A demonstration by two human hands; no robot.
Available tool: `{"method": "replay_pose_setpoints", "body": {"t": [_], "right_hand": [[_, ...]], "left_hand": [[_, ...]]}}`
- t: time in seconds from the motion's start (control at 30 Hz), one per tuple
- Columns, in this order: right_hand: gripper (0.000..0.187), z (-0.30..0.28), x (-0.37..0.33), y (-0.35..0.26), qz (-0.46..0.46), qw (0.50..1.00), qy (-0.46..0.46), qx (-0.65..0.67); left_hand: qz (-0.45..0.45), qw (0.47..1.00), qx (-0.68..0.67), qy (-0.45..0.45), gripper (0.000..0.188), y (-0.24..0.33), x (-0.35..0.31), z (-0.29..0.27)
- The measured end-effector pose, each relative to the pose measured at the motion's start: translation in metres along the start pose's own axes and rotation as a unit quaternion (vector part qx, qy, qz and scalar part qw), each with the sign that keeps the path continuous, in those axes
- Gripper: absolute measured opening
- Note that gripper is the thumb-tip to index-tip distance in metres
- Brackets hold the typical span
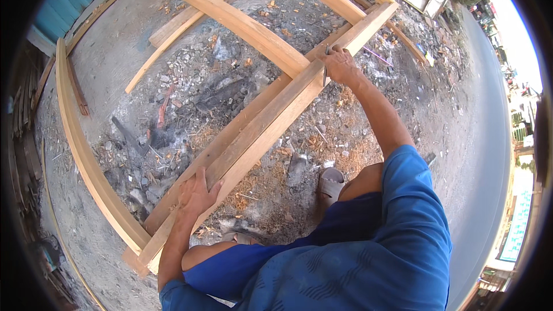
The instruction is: The person marks a large wooden frame using a pencil, then picks up a long wooden plank, places it across the frame, and uses a pencil to mark intersection points on the wood.
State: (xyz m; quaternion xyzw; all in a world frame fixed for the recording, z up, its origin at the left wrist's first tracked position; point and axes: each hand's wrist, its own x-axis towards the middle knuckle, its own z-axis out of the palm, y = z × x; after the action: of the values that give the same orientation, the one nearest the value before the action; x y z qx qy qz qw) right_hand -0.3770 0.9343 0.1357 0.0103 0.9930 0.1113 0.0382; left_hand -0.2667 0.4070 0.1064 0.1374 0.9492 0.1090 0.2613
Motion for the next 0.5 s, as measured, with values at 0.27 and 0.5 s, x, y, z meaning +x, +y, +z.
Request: {"method": "replay_pose_setpoints", "body": {"t": [0.27,0.5], "right_hand": [[0.047,0.017,0.022,0.015,-0.085,0.996,0.002,0.012],[0.044,0.031,0.024,0.028,-0.119,0.991,0.032,0.054]], "left_hand": [[-0.002,0.999,0.015,0.029,0.069,0.005,-0.001,0.004],[0.014,0.996,0.037,0.074,0.067,-0.003,-0.003,0.018]]}}
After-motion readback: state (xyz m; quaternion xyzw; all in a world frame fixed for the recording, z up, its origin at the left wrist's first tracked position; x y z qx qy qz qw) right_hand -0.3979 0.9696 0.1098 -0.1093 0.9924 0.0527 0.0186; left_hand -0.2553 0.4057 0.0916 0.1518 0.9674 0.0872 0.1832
